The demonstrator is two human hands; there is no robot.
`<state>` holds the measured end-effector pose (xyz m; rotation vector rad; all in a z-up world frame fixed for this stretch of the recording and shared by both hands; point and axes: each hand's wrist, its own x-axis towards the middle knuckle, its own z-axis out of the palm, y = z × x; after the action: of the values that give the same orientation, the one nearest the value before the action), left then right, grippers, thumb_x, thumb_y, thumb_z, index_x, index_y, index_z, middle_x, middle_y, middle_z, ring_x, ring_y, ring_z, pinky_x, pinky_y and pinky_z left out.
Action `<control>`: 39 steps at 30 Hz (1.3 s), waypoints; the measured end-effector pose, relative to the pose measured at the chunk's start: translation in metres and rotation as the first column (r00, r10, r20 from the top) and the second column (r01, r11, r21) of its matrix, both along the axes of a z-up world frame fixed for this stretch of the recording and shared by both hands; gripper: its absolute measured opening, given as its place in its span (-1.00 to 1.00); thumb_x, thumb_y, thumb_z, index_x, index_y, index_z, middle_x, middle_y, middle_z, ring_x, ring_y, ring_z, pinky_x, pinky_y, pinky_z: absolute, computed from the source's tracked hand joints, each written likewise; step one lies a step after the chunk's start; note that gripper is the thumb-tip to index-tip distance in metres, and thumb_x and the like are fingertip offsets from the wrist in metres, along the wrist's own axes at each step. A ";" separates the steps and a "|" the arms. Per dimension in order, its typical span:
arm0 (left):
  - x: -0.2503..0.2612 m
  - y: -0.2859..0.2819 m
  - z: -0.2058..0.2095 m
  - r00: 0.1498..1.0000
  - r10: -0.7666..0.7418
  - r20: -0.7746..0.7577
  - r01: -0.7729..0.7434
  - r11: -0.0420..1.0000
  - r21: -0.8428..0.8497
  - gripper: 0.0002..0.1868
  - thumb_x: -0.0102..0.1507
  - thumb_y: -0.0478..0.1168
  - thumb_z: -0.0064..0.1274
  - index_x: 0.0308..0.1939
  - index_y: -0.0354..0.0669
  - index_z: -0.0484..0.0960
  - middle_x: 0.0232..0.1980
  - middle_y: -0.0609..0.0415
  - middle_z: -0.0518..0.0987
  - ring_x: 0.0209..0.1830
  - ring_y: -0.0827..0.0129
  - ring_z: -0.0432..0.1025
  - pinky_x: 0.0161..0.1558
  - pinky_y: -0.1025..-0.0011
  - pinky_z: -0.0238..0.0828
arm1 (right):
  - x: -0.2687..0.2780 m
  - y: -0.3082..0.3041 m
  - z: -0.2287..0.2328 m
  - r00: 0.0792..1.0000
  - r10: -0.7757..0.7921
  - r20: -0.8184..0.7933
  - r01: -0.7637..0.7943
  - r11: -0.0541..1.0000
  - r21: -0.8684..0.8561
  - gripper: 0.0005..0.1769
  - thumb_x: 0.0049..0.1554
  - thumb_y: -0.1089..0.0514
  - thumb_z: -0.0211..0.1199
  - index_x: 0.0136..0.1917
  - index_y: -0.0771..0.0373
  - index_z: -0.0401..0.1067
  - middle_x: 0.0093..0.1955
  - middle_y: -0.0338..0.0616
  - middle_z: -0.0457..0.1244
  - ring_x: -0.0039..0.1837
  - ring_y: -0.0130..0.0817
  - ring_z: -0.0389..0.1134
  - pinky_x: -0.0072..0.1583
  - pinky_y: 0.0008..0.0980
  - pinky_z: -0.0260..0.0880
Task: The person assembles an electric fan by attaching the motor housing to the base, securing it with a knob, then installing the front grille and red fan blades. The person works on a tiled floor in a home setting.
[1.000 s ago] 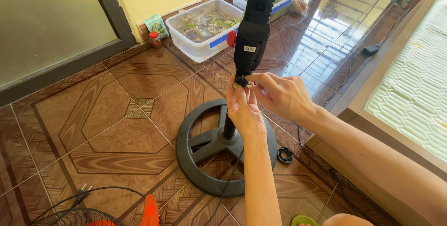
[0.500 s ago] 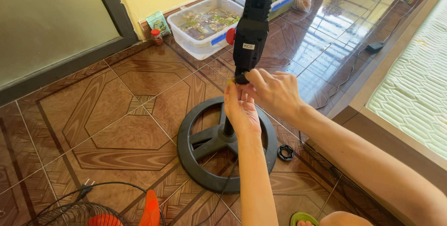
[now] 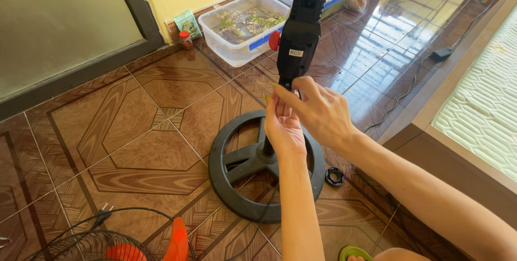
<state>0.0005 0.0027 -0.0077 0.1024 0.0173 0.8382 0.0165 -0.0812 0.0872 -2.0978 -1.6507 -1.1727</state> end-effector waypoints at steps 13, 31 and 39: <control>-0.006 -0.002 0.006 0.999 -0.026 0.029 0.027 0.998 -0.055 -0.48 0.47 -0.03 -0.24 0.25 -0.49 0.43 0.18 -0.19 0.53 0.15 0.20 0.46 0.33 0.27 0.40 | -0.003 0.009 0.005 0.929 -0.216 -0.300 0.214 0.976 -0.042 -0.42 0.05 -0.35 0.43 -0.17 0.18 0.33 -0.38 -0.25 0.31 -0.42 -0.29 0.35 -0.37 -0.24 0.26; -0.008 -0.005 0.006 0.999 -0.031 0.045 0.031 1.000 0.002 -0.57 0.43 -0.12 0.01 0.25 -0.40 0.48 0.12 -0.06 0.58 0.08 0.33 0.48 0.24 0.36 0.35 | 0.009 0.014 -0.007 0.970 -0.102 -0.221 0.117 0.991 0.059 -0.49 0.09 -0.24 0.46 -0.04 0.14 0.34 -0.30 -0.30 0.36 -0.38 -0.28 0.35 -0.32 -0.28 0.26; -0.001 -0.008 0.009 0.999 0.034 -0.015 -0.033 0.995 0.096 -0.60 0.41 -0.22 0.07 0.27 -0.38 0.48 0.07 0.00 0.58 0.04 0.39 0.47 0.15 0.40 0.39 | 0.000 -0.003 0.007 0.995 -0.077 -0.062 0.069 0.990 -0.126 -0.33 0.07 -0.02 0.38 0.44 -0.06 0.36 -0.10 -0.18 0.35 -0.45 -0.33 0.31 -0.42 -0.37 0.28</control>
<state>-0.0003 -0.0050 0.0008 0.1996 -0.0056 0.8718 0.0165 -0.0845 0.0945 -2.2642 -1.6691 -1.0331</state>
